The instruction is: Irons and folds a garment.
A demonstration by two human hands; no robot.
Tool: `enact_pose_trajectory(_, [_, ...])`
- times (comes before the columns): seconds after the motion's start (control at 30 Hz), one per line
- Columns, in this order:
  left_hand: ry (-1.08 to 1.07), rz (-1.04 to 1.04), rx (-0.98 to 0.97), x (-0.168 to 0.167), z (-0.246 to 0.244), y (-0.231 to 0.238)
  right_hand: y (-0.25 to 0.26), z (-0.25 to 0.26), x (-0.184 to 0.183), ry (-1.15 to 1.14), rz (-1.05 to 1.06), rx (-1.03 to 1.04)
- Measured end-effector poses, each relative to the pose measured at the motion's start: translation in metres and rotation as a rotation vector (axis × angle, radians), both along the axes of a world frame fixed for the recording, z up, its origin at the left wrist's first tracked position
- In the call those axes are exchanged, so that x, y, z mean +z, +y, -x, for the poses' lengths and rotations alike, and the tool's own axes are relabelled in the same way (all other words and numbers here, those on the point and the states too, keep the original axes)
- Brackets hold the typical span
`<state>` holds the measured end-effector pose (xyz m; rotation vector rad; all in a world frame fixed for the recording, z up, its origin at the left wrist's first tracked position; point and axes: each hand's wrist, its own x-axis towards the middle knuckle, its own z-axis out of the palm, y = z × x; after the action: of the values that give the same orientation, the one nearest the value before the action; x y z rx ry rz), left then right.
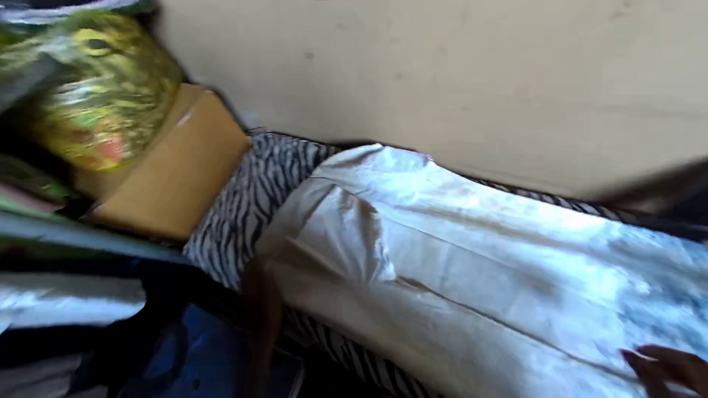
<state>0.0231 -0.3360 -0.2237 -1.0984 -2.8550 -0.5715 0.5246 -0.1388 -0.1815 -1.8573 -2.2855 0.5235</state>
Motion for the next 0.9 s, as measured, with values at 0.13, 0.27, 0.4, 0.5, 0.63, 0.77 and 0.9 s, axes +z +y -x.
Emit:
enact_pose_trajectory(0.13, [0.005,-0.258,-0.489,-0.053,-0.084,0.026,0.038,0.168,-0.031,0.473,0.090,0.396])
enact_pose_trajectory(0.27, [-0.018,-0.175,-0.653,-0.070,-0.111,0.038,0.057,0.311,-0.030,0.330,0.276,0.425])
enact_pose_trajectory(0.4, [0.115,-0.234,-0.393,-0.068,-0.070,0.016,0.090,0.319,-0.031,0.253,0.033,0.398])
enact_pose_trajectory(0.5, [0.076,-0.317,-0.051,-0.059,-0.008,-0.019,0.132,0.297,-0.049,0.224,0.327,0.271])
enact_pose_trajectory(0.63, [-0.398,-0.203,0.092,-0.021,0.057,-0.050,0.151,0.319,-0.035,0.269,0.529,0.238])
enact_pose_trajectory(0.77, [-0.723,-0.167,-0.091,-0.021,0.087,-0.053,0.158,0.346,-0.033,0.227,0.287,0.449])
enact_pose_trajectory(0.9, [-0.851,-0.045,-0.121,-0.027,0.103,-0.050,0.166,0.343,-0.037,0.169,0.191,0.372])
